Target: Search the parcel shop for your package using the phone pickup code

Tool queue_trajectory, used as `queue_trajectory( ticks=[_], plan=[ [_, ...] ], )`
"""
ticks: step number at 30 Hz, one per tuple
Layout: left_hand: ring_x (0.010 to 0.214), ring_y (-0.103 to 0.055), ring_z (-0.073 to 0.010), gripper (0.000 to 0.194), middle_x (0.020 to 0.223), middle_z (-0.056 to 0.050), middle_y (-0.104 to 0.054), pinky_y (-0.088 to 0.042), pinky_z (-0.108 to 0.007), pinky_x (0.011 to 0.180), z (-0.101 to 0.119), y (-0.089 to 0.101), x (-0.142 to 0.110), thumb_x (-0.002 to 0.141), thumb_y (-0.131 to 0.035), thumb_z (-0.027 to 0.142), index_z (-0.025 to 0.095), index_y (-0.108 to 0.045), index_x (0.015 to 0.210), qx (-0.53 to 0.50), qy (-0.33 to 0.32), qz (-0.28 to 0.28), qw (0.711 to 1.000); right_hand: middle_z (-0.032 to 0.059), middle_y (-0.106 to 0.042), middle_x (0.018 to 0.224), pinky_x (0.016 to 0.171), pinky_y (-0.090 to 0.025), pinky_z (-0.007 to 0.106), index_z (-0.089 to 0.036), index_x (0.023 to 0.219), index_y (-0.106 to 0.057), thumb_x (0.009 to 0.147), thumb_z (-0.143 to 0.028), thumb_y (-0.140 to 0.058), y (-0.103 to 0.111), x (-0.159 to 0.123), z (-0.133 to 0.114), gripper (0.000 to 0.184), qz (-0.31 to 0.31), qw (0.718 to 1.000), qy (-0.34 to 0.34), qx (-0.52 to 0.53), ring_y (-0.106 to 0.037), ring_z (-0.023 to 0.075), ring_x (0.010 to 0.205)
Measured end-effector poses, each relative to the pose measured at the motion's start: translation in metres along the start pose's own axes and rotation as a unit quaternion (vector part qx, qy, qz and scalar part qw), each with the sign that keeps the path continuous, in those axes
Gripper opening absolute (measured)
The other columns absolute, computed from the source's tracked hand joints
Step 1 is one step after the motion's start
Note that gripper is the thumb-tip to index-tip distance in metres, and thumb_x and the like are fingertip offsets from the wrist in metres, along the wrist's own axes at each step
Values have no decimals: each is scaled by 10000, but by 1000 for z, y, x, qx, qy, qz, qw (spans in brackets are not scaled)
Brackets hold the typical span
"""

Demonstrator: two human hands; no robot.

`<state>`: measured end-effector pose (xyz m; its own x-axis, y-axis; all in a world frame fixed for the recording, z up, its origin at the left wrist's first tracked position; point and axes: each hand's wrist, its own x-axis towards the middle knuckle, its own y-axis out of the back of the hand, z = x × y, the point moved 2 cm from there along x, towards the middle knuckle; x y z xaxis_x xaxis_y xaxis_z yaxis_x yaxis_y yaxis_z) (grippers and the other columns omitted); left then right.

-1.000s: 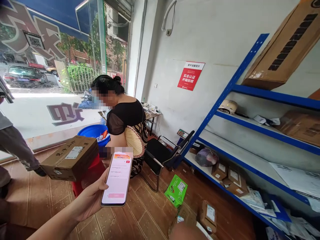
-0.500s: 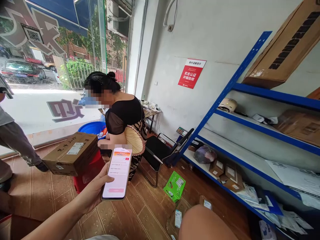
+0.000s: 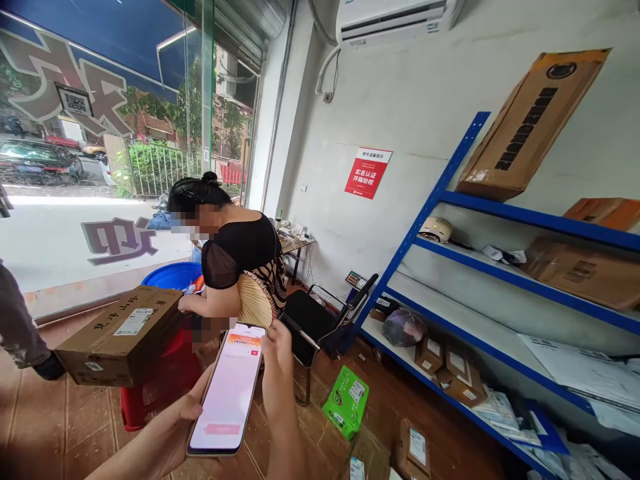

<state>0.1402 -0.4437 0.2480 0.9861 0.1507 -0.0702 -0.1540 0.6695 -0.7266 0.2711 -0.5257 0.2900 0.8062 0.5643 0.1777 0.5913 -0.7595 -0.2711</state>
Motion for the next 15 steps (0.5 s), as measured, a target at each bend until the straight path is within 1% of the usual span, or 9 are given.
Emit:
queue_trajectory(
  ticks=[2, 3, 5, 6, 7, 8, 10, 12, 15],
  plan=[
    [1016, -564, -258, 803, 1170, -52, -600, -511, -332, 799, -9, 13, 6, 655, -622, 236, 301, -348, 1407, 52, -31, 5, 998, 67, -703, 984, 764, -521, 350, -196, 1084, -561, 767, -441, -655, -9, 2, 11, 412, -28, 995, -74, 59, -663, 228, 879],
    [1018, -560, -276, 823, 1154, -63, -604, -510, -333, 782, -13, 20, 9, 626, -655, 243, 288, -370, 1396, 74, -34, 2, 997, 50, -709, 920, 714, -519, 332, -192, 1058, -556, 732, -431, -690, -13, 3, 16, 426, -26, 993, -90, 77, -666, 214, 804],
    [941, -584, -301, 908, 1160, -78, -602, -515, -367, 700, -22, 35, 14, 606, -681, 260, 326, -298, 1426, 109, -4, -4, 994, 18, -697, 820, 636, -497, 293, -188, 1000, -551, 659, -416, -766, -17, 3, 22, 463, 10, 994, -79, 75, -644, 181, 694],
    [908, -595, -304, 944, 1184, -78, -594, -513, -393, 696, -25, 41, 16, 606, -681, 260, 352, -251, 1441, 115, 13, -4, 993, 9, -690, 797, 618, -485, 281, -188, 969, -551, 624, -411, -797, -19, 3, 24, 478, 30, 995, -70, 68, -633, 171, 672],
    [912, -600, -310, 965, 1210, -77, -587, -508, -422, 731, -27, 46, 18, 600, -683, 248, 362, -233, 1446, 116, 21, -2, 993, 7, -686, 790, 610, -477, 275, -188, 941, -552, 600, -410, -814, -20, 2, 25, 484, 47, 995, -63, 64, -626, 166, 664],
    [953, -594, -321, 973, 1229, -77, -582, -494, -445, 795, -27, 49, 19, 582, -694, 227, 351, -255, 1441, 112, 13, 1, 994, 8, -686, 792, 603, -470, 273, -191, 920, -553, 596, -422, -811, -21, 1, 26, 474, 60, 994, -62, 70, -624, 167, 663],
    [1112, -531, -349, 928, 1268, -85, -567, -441, -450, 920, -24, 51, 20, 544, -717, 196, 290, -370, 1399, 97, -26, 3, 995, 7, -686, 779, 587, -455, 274, -199, 897, -553, 636, -462, -739, -22, -2, 27, 414, 69, 989, -75, 109, -621, 172, 658],
    [1213, -458, -357, 860, 1308, -92, -544, -428, -435, 947, -20, 47, 19, 533, -732, 204, 257, -452, 1344, 80, -48, 2, 996, -14, -669, 725, 565, -434, 266, -211, 873, -550, 673, -451, -637, -23, -5, 27, 325, 70, 984, -89, 139, -603, 164, 629],
    [1185, -487, -345, 841, 1321, -85, -533, -475, -414, 874, -15, 36, 12, 572, -725, 230, 289, -430, 1356, 59, -9, -7, 998, -52, -620, 647, 521, -387, 254, -232, 848, -528, 675, -386, -563, -22, -8, 27, 234, 67, 985, -96, 123, -547, 146, 560]
  ],
)
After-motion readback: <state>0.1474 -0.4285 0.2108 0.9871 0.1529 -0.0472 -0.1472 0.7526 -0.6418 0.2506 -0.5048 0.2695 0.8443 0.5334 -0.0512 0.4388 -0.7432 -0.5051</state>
